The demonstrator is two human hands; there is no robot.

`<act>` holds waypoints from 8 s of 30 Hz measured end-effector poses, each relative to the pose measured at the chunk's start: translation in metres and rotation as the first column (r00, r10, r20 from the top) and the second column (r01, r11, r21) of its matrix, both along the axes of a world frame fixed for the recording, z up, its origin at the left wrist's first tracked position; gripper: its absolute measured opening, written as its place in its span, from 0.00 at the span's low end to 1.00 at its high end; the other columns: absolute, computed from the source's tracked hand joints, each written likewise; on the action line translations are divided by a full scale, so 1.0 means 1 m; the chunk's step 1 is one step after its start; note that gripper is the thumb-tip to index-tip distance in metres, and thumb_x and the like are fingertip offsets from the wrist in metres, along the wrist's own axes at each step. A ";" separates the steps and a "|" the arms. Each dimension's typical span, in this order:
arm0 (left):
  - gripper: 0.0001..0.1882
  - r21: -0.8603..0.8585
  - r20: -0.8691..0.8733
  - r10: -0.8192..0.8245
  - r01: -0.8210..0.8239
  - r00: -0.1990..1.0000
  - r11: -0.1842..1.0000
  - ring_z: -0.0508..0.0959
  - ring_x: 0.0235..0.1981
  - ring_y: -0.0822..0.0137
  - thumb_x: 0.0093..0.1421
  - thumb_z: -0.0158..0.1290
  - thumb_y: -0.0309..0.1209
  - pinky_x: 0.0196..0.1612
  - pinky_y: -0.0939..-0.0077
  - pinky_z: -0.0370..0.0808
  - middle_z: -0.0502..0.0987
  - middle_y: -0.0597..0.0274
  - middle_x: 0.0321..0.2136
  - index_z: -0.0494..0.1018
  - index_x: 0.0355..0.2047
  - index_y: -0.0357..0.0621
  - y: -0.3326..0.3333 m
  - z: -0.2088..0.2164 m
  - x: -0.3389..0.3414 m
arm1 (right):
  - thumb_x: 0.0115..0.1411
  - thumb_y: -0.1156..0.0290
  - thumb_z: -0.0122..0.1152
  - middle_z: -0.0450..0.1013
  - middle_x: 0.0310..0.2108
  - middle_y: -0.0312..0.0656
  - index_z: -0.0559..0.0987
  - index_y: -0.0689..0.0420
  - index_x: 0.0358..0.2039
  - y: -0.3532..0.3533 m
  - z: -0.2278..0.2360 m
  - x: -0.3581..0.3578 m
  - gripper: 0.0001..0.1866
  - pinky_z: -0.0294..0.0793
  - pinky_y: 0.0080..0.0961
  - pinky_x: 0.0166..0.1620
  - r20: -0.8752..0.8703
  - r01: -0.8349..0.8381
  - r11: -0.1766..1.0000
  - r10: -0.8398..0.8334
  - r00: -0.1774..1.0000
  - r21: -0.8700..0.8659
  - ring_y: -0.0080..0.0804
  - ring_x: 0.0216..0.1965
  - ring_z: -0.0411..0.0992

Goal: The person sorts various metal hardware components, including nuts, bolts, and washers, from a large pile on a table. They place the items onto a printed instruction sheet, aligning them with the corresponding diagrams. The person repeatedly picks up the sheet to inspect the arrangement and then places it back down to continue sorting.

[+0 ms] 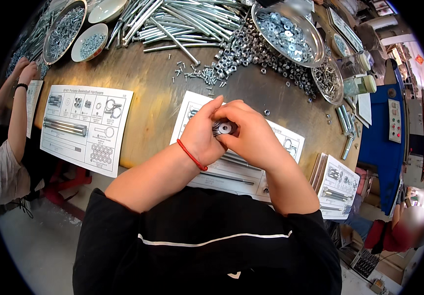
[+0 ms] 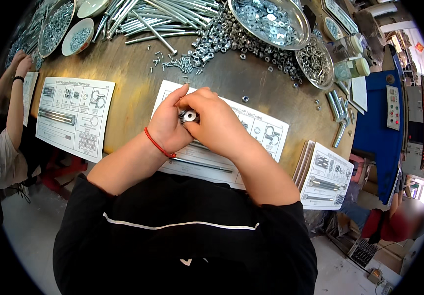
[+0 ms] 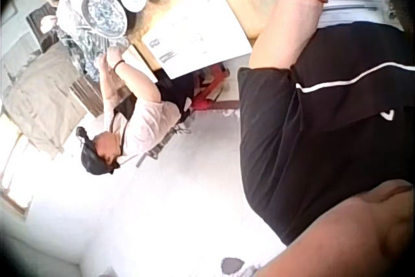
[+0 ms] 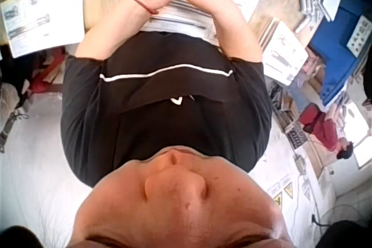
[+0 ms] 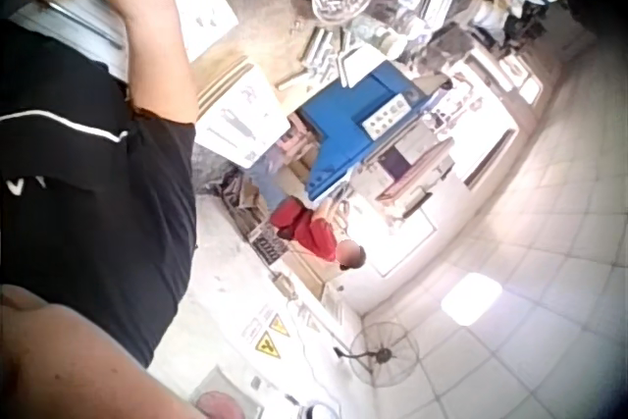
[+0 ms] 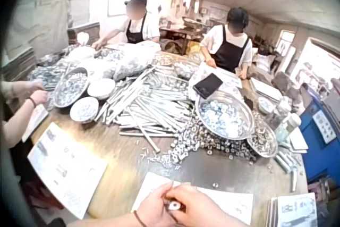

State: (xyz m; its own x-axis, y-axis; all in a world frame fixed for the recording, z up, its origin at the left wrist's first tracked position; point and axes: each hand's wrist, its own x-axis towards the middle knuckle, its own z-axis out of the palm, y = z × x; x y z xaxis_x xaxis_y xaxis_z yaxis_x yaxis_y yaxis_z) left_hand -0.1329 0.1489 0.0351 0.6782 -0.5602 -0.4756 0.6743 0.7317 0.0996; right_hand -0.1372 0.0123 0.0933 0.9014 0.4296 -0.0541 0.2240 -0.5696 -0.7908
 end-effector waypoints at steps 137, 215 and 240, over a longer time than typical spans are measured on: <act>0.36 0.949 0.194 -0.610 0.010 0.768 0.314 0.67 0.28 0.79 0.61 0.53 0.26 0.32 0.85 0.65 0.70 0.68 0.28 0.52 0.67 0.34 0.117 -0.022 -0.093 | 0.59 0.64 0.62 0.62 0.62 0.56 0.70 0.62 0.57 -0.104 -0.064 -0.161 0.27 0.54 0.50 0.63 0.447 0.628 0.600 -0.443 0.777 -0.496 0.57 0.64 0.57; 0.13 0.443 0.251 -0.644 0.506 0.723 0.740 0.59 0.17 0.77 0.62 0.43 0.21 0.19 0.82 0.55 0.66 0.68 0.20 0.70 0.46 0.40 -0.120 0.028 -0.064 | 0.70 0.61 0.51 0.72 0.52 0.51 0.70 0.60 0.58 -0.476 0.052 -0.259 0.21 0.70 0.36 0.57 0.669 0.982 0.176 -0.722 0.175 -0.067 0.42 0.53 0.71; 0.13 0.916 0.398 0.414 -0.330 0.818 -0.229 0.61 0.21 0.79 0.69 0.47 0.36 0.24 0.80 0.57 0.66 0.74 0.20 0.76 0.35 0.41 0.558 -0.147 -0.071 | 0.53 0.70 0.63 0.70 0.52 0.52 0.73 0.62 0.51 0.187 -0.120 0.054 0.24 0.66 0.38 0.59 -0.004 0.009 0.994 -0.009 1.000 0.105 0.50 0.55 0.66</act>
